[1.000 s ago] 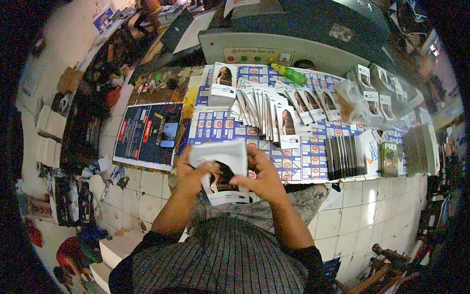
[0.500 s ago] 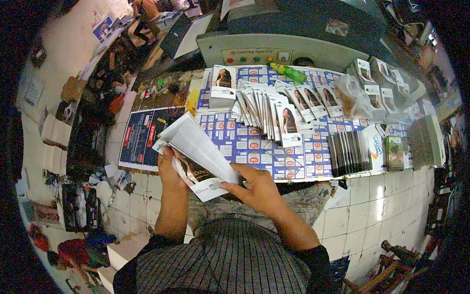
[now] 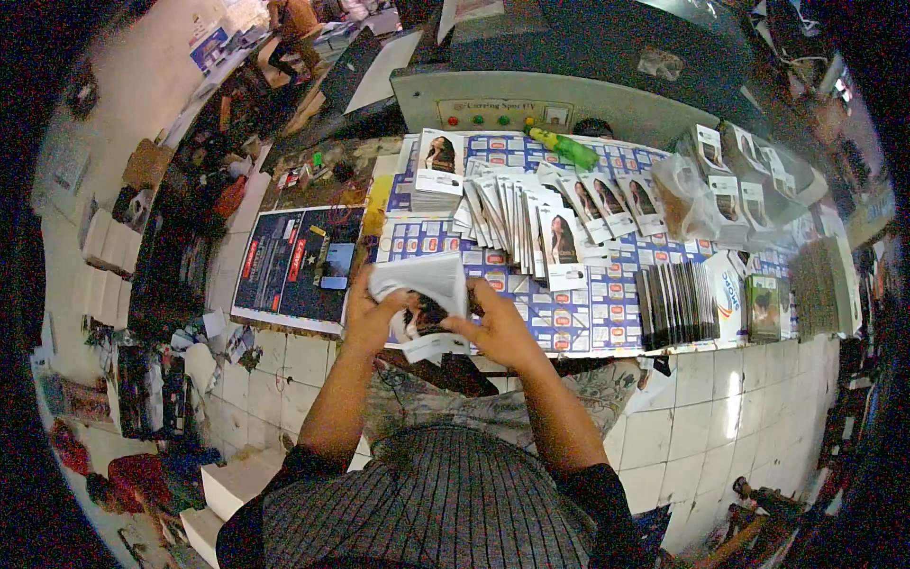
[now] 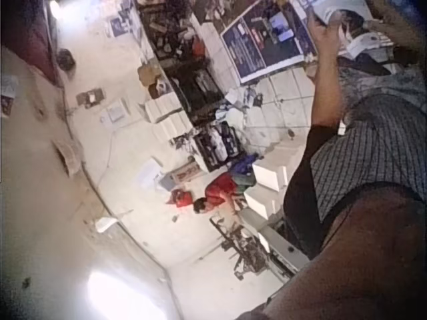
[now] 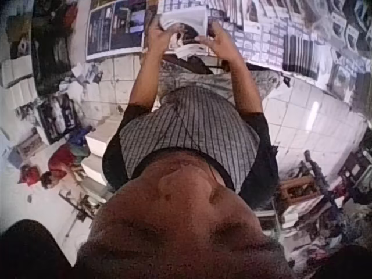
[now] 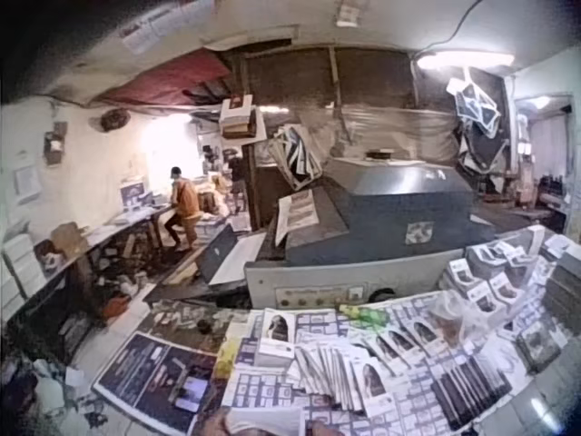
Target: The person sorts a stack of printed paper packaging by hand, flipping through the stack and placing batches into piles on a workbench.
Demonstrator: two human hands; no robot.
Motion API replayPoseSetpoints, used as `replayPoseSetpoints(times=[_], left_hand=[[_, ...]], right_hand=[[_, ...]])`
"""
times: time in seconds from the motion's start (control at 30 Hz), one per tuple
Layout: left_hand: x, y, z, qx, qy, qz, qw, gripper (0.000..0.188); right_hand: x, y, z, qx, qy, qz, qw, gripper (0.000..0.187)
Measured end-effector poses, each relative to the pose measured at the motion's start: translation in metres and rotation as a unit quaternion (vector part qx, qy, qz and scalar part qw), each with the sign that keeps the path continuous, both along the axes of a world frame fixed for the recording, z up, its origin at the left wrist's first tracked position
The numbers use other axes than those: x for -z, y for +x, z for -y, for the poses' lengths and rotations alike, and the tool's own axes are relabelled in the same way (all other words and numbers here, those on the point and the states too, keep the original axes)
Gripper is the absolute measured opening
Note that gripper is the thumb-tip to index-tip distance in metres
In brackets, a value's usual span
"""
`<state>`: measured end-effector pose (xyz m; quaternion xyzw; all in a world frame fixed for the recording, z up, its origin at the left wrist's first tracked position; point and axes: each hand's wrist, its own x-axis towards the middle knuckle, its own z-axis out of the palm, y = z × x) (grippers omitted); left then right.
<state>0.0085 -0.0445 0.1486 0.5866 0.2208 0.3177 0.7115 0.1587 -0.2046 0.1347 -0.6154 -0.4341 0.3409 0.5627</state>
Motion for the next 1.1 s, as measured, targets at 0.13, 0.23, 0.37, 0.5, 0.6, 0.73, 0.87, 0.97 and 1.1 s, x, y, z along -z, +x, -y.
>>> replayPoseSetpoints(times=[0.13,0.23,0.37,0.5,0.6,0.73,0.87,0.97,1.1], left_hand=[[0.051,0.010,-0.009,0.081,0.068,-0.021,0.994,0.037],[0.077,0.007,-0.004,0.089,0.082,-0.043,0.992,0.049],[0.098,-0.007,0.002,0.155,0.044,-0.067,0.985,0.079],[0.118,-0.011,0.009,0.186,-0.006,-0.088,0.979,0.101],[0.120,-0.012,0.009,0.197,-0.032,-0.123,0.972,0.106],[0.132,-0.005,0.014,0.151,-0.018,-0.113,0.982,0.100],[0.130,0.003,0.010,0.059,0.034,-0.105,0.992,0.071],[0.118,0.008,0.008,0.013,0.005,-0.133,0.991,0.054],[0.099,0.003,0.011,-0.006,-0.171,-0.040,0.984,0.047]], right_hand=[[0.069,0.003,-0.014,0.057,0.046,-0.009,0.997,0.054],[0.085,0.003,-0.013,0.050,-0.001,0.039,0.998,0.055],[0.094,-0.005,-0.007,0.044,-0.048,0.048,0.997,0.076],[0.093,-0.017,-0.009,0.039,-0.053,-0.023,0.998,0.098],[0.091,-0.019,-0.010,0.025,-0.038,-0.052,0.998,0.097],[0.118,-0.016,-0.007,0.051,-0.029,-0.030,0.998,0.089],[0.095,-0.005,-0.008,0.091,-0.109,0.049,0.989,0.063],[0.066,-0.012,-0.018,0.151,-0.080,0.059,0.983,0.038],[-0.003,-0.039,-0.025,0.187,-0.062,0.186,0.963,0.031]])
